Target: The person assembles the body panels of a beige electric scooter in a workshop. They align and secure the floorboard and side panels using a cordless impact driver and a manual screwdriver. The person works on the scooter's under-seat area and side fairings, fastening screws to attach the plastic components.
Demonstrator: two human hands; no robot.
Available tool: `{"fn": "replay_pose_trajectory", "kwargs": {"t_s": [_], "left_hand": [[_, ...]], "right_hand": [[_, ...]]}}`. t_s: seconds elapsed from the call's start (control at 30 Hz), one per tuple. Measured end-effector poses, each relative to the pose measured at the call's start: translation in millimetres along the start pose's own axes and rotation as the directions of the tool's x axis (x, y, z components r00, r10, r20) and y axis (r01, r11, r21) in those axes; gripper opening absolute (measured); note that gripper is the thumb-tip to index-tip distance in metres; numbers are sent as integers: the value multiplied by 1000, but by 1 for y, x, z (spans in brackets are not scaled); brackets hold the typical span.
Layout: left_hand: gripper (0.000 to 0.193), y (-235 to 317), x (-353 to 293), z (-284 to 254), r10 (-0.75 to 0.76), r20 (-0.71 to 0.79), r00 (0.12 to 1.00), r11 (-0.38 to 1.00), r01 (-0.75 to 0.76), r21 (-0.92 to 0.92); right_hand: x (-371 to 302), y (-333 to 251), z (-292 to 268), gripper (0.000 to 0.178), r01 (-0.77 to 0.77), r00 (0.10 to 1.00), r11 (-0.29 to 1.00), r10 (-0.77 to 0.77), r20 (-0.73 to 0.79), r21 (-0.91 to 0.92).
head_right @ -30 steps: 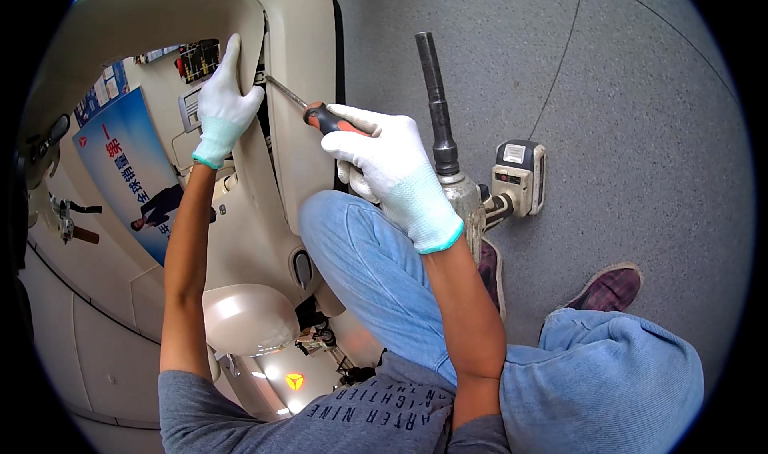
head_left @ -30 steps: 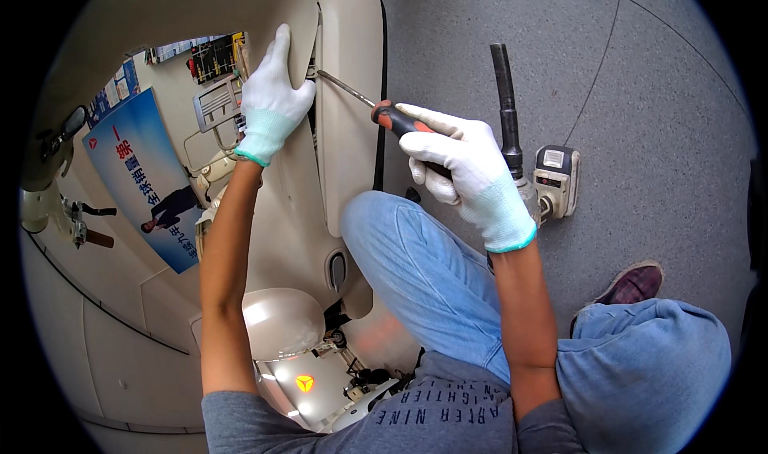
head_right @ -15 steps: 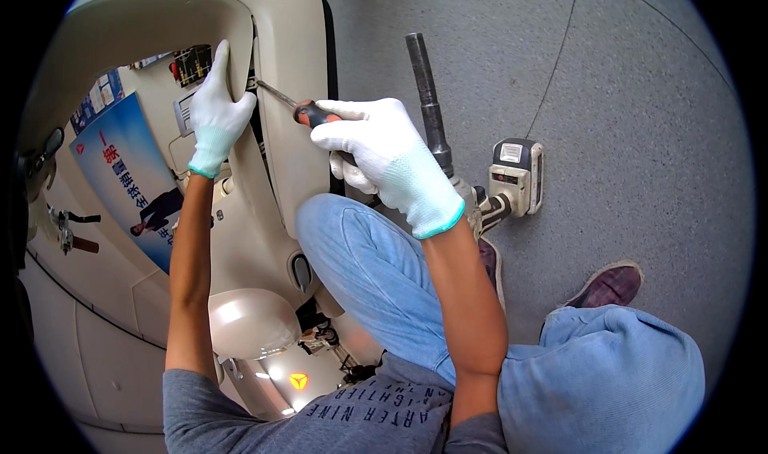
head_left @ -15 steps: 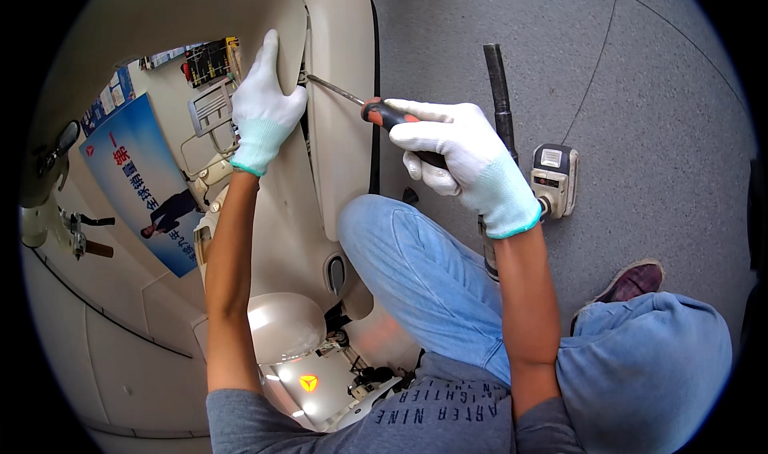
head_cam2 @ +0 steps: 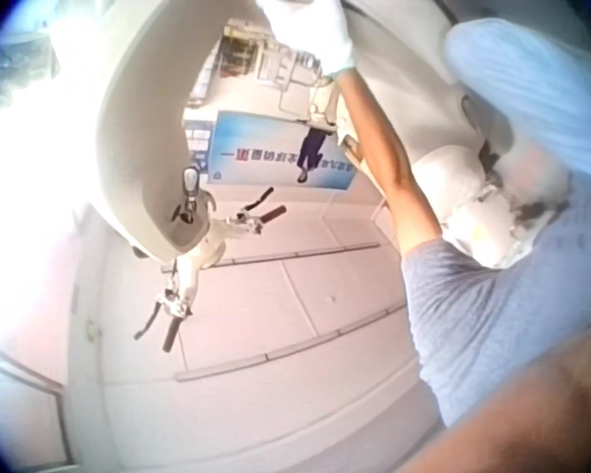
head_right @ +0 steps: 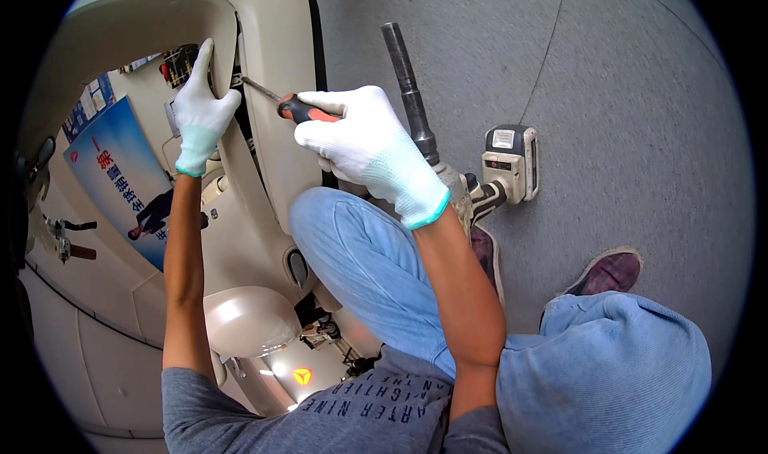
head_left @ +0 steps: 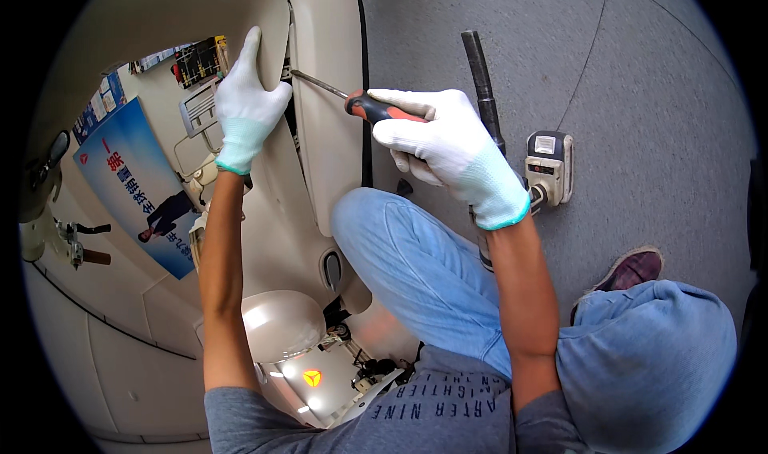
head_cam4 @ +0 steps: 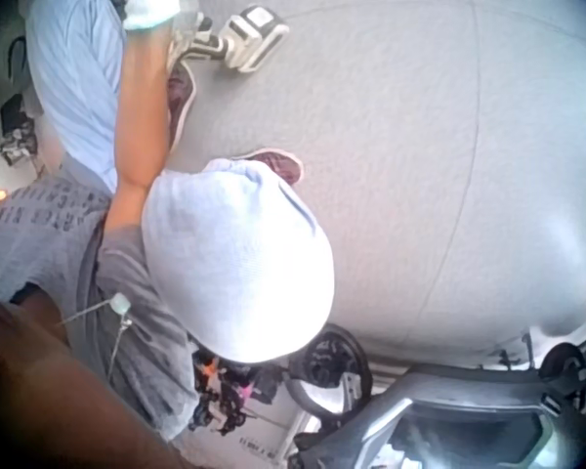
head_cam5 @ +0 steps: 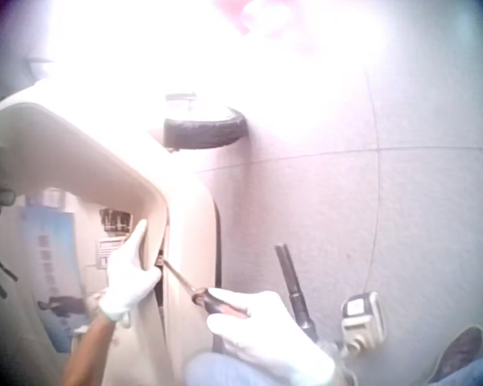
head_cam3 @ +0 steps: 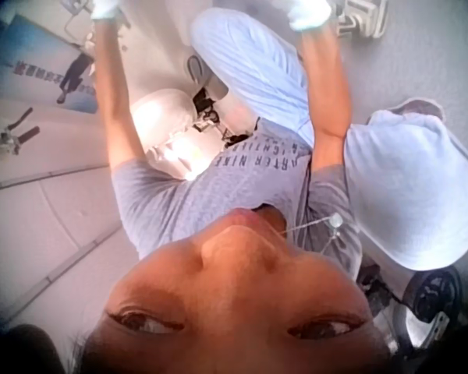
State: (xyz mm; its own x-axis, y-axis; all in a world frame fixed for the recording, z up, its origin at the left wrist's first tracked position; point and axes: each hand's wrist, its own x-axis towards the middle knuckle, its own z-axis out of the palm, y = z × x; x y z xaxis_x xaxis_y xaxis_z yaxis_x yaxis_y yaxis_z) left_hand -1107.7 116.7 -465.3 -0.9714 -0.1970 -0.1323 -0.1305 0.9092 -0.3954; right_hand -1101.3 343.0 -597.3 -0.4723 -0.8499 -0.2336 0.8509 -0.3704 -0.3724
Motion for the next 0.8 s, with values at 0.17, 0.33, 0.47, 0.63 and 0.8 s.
{"fn": "replay_pose_trajectory", "kwargs": {"t_s": [0.17, 0.33, 0.47, 0.63, 0.8], "left_hand": [[77, 1, 0, -4, -34, 38, 999, 999, 35, -16], [76, 10, 3, -6, -121, 80, 989, 992, 119, 31], [75, -3, 0, -1, -19, 4, 1000, 999, 19, 45], [72, 1, 2, -3, -9, -15, 1000, 998, 10, 63], [70, 4, 1, -3, -9, -26, 1000, 999, 11, 52]], "right_hand": [[3, 7, 1, 44, 53, 999, 998, -53, 2, -44], [4, 15, 1, 43, 147, 989, 975, -149, -3, -165], [3, 12, 4, 42, 255, 964, 911, -267, 10, -325], [-2, 5, 13, 26, 176, 975, 939, -207, -77, -297], [2, 14, 19, 25, 283, 936, 882, -340, -93, -376]]}}
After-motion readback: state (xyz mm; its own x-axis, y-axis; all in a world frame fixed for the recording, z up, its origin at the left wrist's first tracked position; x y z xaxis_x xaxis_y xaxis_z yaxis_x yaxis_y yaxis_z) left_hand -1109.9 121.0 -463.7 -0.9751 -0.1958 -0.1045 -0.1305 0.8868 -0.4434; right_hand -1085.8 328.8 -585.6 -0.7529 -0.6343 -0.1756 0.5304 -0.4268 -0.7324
